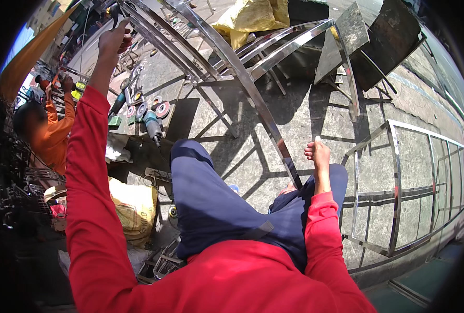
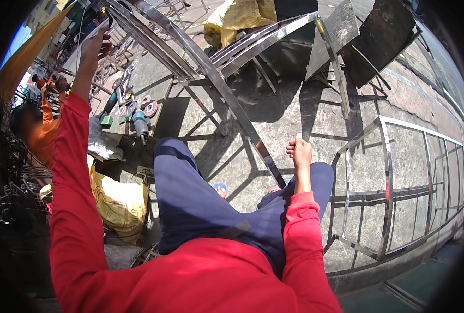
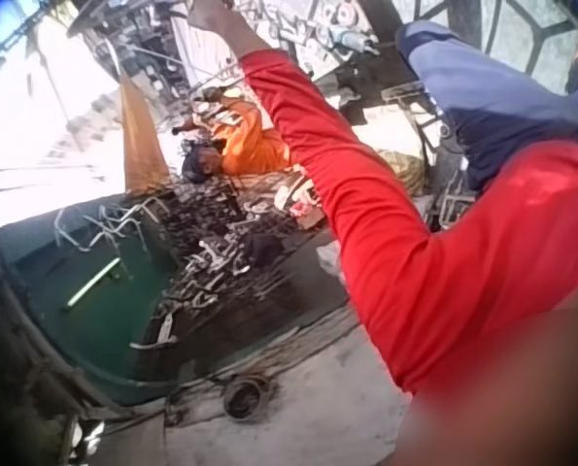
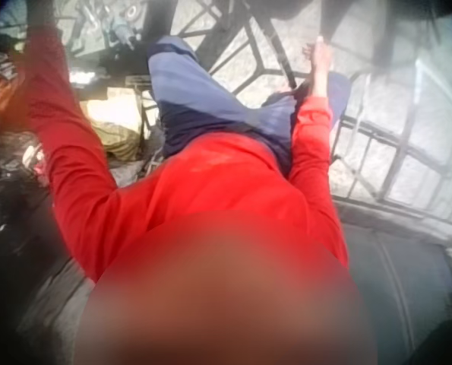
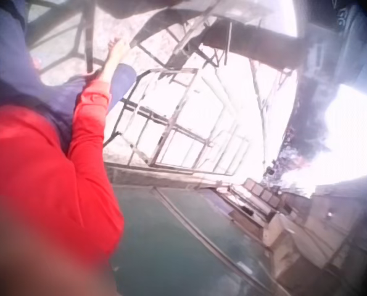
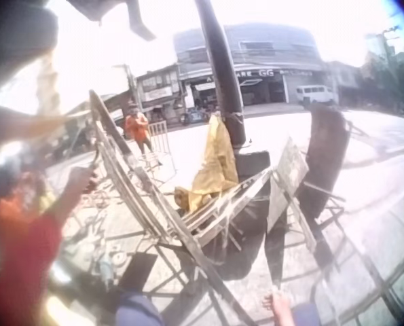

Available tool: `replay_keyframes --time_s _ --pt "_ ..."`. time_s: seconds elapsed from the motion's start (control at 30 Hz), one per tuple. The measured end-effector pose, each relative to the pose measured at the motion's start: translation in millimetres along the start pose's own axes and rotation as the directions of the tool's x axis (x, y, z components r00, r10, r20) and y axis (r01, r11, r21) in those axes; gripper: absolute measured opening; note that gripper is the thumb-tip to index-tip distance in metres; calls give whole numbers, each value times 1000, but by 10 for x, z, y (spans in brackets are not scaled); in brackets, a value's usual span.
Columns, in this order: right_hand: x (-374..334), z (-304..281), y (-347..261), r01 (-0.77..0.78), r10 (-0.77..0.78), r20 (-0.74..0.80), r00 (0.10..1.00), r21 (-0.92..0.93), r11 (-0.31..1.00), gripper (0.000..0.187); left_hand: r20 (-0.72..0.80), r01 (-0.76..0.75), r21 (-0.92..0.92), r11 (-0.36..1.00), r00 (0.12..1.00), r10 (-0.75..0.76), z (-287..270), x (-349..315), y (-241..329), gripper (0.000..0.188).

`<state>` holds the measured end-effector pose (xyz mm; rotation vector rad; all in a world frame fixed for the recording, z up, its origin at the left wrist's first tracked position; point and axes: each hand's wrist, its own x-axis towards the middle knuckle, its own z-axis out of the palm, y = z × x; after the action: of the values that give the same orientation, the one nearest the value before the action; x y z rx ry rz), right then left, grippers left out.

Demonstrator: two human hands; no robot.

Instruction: The person sits on the ground and uses an angle grinder to smooth the edges of a metal frame. They then position a metal bar onto the frame and weld it in place using a welding torch, creating bright sparks.

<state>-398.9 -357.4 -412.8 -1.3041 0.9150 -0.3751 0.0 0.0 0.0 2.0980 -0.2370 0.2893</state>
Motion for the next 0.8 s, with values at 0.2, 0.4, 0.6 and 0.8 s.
replay_keyframes --time_s 0.2,0.4,0.6,0.8 --pt "-141 -359 52 -41 47 -138 989 47 998 30 501 -13 167 986 862 -73 313 -1532 -573 52" --pt "-102 -254 124 11 -27 -129 991 -124 992 34 834 98 -381 919 465 296 611 -3059 9 36" --pt "-175 -230 143 49 -85 -156 984 -224 973 29 539 179 -836 519 452 711 587 -3547 407 45" --pt "-224 -234 132 48 -121 -207 971 -329 943 32 357 311 -928 205 589 725 535 -3508 333 53"
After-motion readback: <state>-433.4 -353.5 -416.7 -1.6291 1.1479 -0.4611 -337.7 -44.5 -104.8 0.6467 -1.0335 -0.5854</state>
